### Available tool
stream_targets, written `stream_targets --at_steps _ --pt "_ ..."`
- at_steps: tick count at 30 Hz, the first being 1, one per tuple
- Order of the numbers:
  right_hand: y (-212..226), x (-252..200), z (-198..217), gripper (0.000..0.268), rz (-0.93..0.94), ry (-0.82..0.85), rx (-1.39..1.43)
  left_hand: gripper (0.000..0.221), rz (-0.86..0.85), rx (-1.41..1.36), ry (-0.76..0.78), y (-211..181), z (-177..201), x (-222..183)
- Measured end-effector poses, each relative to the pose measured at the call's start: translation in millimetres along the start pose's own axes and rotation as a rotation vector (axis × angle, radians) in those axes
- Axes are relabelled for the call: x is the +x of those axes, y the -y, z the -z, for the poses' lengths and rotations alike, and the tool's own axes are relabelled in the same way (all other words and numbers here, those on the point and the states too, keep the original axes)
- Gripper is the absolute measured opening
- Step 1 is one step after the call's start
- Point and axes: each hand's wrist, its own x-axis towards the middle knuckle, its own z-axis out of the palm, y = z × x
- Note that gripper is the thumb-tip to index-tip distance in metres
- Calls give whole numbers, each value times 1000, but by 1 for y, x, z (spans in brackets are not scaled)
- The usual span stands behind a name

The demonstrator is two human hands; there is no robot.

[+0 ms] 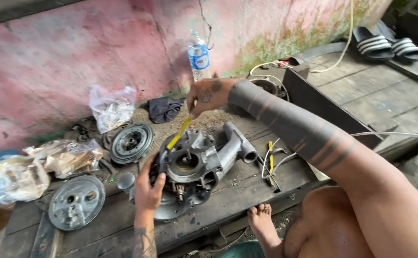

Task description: Using a handheld rotary tool to grind and clean the interior of a motorcycle engine casing, followed by brushing away the metal shavings.

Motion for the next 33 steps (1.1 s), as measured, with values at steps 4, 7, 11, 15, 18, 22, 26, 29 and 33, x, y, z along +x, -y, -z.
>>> stream_targets --at_steps 4,7,11,15,18,22,26,29,33 --pt "18 -66 23 20 -177 -20 -209 66 54 66 30 -36 10 -2" --pt "32 -86 20 18 -75 -131 -171 65 25 50 17 -40 8 0" --pt "25 -104 23 13 -220 135 -84 68 -7 62 25 -43 9 0" --pt "-66 -138 17 27 -486 52 -817 69 53 64 13 -44 10 -3" --pt "-82 -186 10 22 -379 13 -122 68 46 66 24 -48 9 -2" --pt "-45 -252 -59 19 -594 187 -85 68 18 62 39 -49 11 0" --pt "-21 -286 -143 40 -429 -231 14 63 -28 59 34 -61 9 -1" --pt "-6 -284 -184 35 -431 -393 15 65 28 94 24 -53 9 -5" --pt "19 -267 -194 43 -736 -328 24 66 -12 118 29 -52 8 -7"
